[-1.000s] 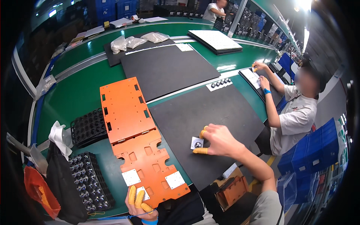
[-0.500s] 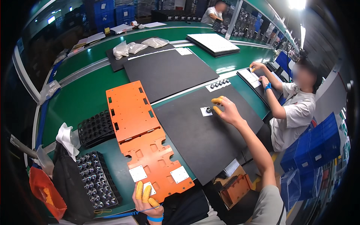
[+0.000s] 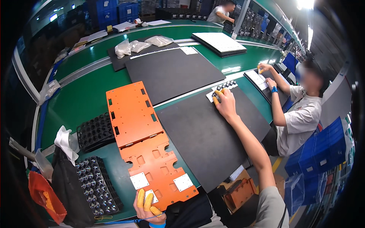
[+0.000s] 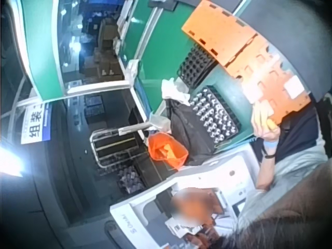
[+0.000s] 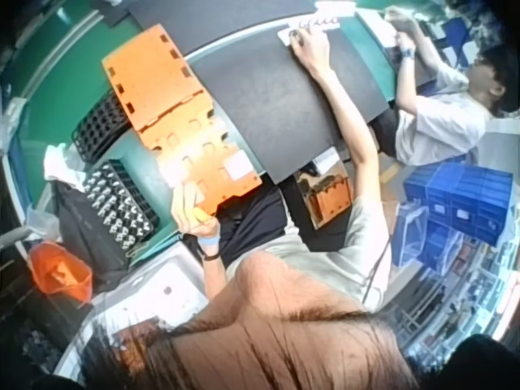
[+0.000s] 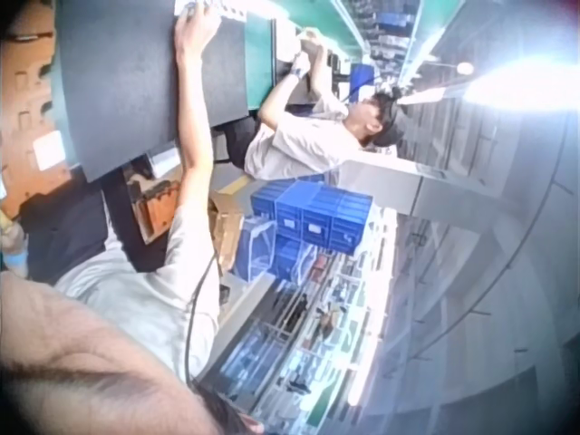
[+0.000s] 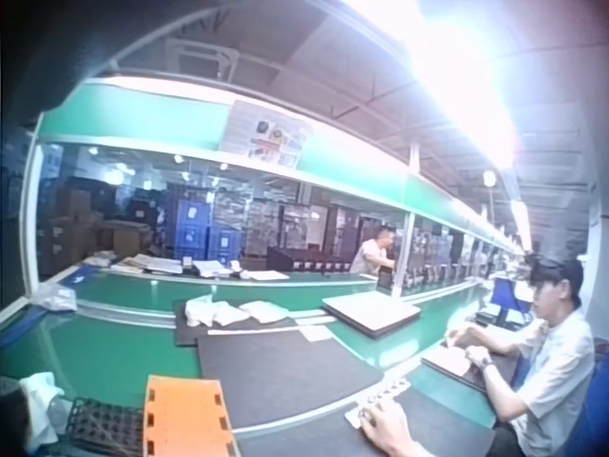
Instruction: The person assembles electronic components by placing small silver parts into an orange plastic jig. They handle the parts with yellow finger cots, pick them from a tray, and place them into designated slots on the jig. The person also moves a black sheet and uses a white machine to process the jig.
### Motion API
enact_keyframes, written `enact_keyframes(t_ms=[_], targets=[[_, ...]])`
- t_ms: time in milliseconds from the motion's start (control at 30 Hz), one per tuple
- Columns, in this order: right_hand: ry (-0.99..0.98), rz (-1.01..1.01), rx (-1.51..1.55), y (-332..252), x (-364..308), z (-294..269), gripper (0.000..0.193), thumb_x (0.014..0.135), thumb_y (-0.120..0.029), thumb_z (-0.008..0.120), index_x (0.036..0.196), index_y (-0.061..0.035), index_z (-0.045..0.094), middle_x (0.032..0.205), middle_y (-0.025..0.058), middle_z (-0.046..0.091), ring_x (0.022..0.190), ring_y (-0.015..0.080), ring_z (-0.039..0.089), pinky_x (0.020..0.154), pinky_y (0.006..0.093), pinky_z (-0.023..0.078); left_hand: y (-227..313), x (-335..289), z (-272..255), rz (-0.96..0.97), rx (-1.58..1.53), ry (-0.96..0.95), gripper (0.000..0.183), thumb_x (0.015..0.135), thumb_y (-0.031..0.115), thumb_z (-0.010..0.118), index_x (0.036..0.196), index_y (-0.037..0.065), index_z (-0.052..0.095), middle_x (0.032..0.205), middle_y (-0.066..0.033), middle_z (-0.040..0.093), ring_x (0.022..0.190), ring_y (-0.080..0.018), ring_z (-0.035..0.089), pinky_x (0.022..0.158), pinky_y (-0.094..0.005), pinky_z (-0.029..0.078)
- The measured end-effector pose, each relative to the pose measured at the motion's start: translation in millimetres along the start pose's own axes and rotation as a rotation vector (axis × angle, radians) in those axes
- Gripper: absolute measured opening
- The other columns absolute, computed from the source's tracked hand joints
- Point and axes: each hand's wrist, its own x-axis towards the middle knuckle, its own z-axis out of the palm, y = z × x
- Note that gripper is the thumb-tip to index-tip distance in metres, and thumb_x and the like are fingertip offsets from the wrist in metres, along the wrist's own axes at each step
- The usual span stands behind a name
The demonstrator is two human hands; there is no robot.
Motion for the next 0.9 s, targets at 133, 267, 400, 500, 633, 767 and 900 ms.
enact_keyframes(t_ms=[133,267,400,500,633,767,900], targets=[[0.019,0.002,-0.081,8,12,14,0.031,0.078,-0.012,0.075,0.107,0.0012,0.073,0.099,0.0133,0.062,0.097,0.0294,0.058,0.084,0.0402,0.047,5,5,2,0.014,0.009,0.014,0.049,0.101,0.041,0.041,0.107,0.001,0.069,0.122,-0.0234,0.066,0.111,-0.0442,0.062,0.095,-0.0523,0.051],[-0.004,0.021,-0.117,14,16,20,0.033,0.079,-0.013,0.074,0.108,0.001,0.072,0.101,0.0137,0.062,0.098,0.0291,0.058,0.085,0.0401,0.046,19,22,-2,0.038,-0.025,0.031,0.045,0.103,0.033,0.043,0.109,-0.001,0.072,0.118,-0.0231,0.068,0.107,-0.0429,0.064,0.093,-0.0497,0.052],[0.022,0.012,-0.155,13,19,23,0.035,0.079,-0.015,0.075,0.111,0.0006,0.071,0.103,0.0138,0.062,0.1,0.0296,0.058,0.087,0.0402,0.046,25,27,-5,0.048,-0.049,0.047,0.045,0.104,0.028,0.041,0.111,-0.001,0.074,0.117,-0.0227,0.069,0.106,-0.042,0.065,0.093,-0.0481,0.052],[0.01,-0.01,-0.138,8,21,20,0.035,0.081,-0.015,0.074,0.111,0.0004,0.07,0.106,0.014,0.063,0.103,0.0306,0.058,0.089,0.0408,0.046,23,25,-5,0.05,-0.029,0.043,0.045,0.104,0.028,0.039,0.112,-0.001,0.074,0.117,-0.0226,0.07,0.106,-0.042,0.065,0.093,-0.0485,0.052],[-0.02,-0.166,-0.035,18,27,18,0.032,0.084,-0.013,0.07,0.112,0.0001,0.068,0.115,0.0144,0.064,0.112,0.0317,0.057,0.094,0.0433,0.046,24,26,-5,0.041,-0.037,0.036,0.045,0.104,0.028,0.039,0.112,0.0,0.074,0.117,-0.0221,0.07,0.106,-0.042,0.065,0.094,-0.0488,0.052],[-0.064,-0.314,0.027,24,33,26,0.03,0.085,-0.008,0.066,0.114,-0.0004,0.067,0.12,0.015,0.065,0.117,0.0327,0.057,0.099,0.0453,0.045,11,12,-2,0.056,-0.005,0.027,0.048,0.101,0.037,0.041,0.109,0.0,0.071,0.12,-0.0228,0.068,0.11,-0.0434,0.063,0.095,-0.0512,0.051],[-0.208,-0.204,0.038,29,32,24,0.03,0.085,-0.006,0.065,0.114,-0.0001,0.066,0.116,0.016,0.066,0.113,0.0348,0.059,0.099,0.0447,0.045,4,6,4,0.015,-0.007,0.014,0.049,0.101,0.041,0.042,0.107,0.001,0.069,0.121,-0.0229,0.067,0.111,-0.0438,0.062,0.095,-0.0521,0.051]])
